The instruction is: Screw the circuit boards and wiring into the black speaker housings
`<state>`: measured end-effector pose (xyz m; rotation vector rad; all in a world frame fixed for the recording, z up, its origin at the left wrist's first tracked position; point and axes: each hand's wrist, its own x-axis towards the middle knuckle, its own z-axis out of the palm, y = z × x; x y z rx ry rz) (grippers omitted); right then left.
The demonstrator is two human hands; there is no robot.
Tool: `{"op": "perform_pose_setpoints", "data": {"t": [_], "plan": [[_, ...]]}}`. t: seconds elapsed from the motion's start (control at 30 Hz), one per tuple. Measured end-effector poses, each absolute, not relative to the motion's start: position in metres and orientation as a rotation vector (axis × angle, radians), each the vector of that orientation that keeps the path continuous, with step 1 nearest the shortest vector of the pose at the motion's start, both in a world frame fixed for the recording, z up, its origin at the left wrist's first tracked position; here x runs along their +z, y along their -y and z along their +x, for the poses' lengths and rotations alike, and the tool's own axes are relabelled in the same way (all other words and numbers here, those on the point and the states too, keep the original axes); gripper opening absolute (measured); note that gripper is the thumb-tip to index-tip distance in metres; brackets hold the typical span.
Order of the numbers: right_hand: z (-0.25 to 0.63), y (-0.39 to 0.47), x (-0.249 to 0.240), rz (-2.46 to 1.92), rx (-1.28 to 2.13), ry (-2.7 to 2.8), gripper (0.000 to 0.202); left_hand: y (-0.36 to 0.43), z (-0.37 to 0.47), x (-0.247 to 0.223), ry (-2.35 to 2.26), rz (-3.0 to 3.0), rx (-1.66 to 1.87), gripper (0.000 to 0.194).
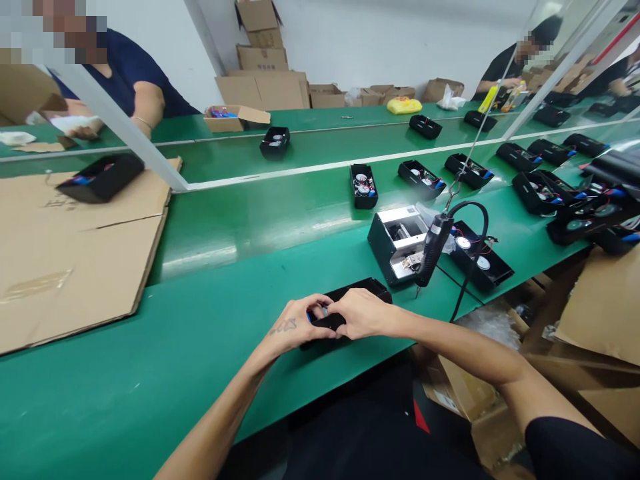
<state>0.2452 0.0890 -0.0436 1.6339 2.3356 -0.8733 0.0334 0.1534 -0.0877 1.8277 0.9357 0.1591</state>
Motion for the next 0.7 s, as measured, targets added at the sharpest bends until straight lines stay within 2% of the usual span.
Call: {"op": "perform_pose_setpoints", "data": {"t": [0.17,0.43,0.6,0.7], "plan": [[0.242,-0.087,-0.048,1.545,-0.798,-2.382,0.046,-0.151,0.032,-0.088,-0.942,1.844,0.131,0.055],[0.248,-0.091,-0.046,1.470,-0.814,-2.429,0.051,-0.154,0.032,-0.090,-0.929,1.889,0.150,0.060],[0.258,-0.102,-0.039,1.474,-0.995,-2.420,0.069,-0.161,0.033,-0.089,-0.940,1.907,0.099,0.060],[0.257,-0.103,-0.035,1.511,-1.046,-2.356,0.054,-0.160,0.033,-0.089,-0.936,1.903,0.081,0.059]]}}
